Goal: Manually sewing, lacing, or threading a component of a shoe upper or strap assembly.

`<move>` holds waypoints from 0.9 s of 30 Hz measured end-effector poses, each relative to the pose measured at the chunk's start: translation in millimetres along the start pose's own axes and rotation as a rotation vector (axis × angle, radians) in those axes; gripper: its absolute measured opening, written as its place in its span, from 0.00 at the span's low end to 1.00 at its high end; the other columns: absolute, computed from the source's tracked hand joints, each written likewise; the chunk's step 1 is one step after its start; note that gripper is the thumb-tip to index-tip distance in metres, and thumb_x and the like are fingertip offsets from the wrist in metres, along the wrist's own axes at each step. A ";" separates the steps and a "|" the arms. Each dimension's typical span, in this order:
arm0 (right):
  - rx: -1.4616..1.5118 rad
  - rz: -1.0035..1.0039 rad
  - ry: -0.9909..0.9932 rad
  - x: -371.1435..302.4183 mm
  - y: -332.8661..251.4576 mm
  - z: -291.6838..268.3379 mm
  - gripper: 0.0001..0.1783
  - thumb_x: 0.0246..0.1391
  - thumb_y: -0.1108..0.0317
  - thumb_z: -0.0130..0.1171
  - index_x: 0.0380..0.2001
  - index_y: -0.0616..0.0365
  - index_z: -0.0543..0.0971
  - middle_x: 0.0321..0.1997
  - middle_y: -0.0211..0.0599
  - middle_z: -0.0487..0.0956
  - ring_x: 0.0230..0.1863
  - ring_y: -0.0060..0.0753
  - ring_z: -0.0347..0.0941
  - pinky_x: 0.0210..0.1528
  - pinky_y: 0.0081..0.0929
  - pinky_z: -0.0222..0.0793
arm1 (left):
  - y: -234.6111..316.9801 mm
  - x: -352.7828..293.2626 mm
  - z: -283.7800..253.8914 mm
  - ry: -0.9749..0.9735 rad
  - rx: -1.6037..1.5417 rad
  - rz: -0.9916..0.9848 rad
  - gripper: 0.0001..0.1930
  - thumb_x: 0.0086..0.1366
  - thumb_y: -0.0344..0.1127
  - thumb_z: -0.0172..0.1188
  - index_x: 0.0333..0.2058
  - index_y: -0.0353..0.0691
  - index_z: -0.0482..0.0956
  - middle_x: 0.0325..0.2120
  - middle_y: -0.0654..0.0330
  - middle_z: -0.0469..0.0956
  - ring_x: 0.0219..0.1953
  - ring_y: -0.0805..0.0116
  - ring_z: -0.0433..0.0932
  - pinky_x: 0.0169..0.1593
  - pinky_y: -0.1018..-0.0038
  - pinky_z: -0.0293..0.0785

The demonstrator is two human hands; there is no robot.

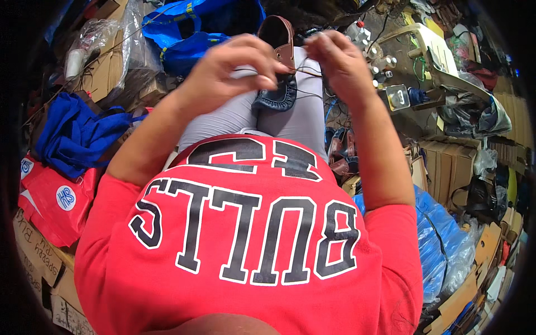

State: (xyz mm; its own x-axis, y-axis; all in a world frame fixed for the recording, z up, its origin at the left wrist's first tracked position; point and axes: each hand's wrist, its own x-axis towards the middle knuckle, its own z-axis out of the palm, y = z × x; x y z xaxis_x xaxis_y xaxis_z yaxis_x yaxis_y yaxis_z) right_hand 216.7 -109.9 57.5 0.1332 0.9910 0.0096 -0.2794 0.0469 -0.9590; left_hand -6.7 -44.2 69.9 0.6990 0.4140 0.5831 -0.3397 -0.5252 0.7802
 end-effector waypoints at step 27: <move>-0.958 0.024 -0.190 -12.9 15.9 -24.2 0.07 0.47 0.79 0.59 0.32 0.59 0.80 0.33 0.30 0.73 0.38 0.23 0.72 0.42 0.20 0.68 | -80.1 4.8 15.8 -0.074 0.247 -0.436 0.29 0.44 0.38 0.72 0.45 0.39 0.74 0.42 0.54 0.77 0.49 0.61 0.74 0.52 0.71 0.67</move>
State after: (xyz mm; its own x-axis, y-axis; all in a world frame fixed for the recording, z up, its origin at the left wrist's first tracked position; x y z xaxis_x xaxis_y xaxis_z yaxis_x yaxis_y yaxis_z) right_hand 233.5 -125.0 35.3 -0.0417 0.9980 -0.0476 0.6225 -0.0113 -0.7826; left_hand 33.8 -11.9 6.7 0.7884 0.5850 0.1902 0.1467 -0.4790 0.8655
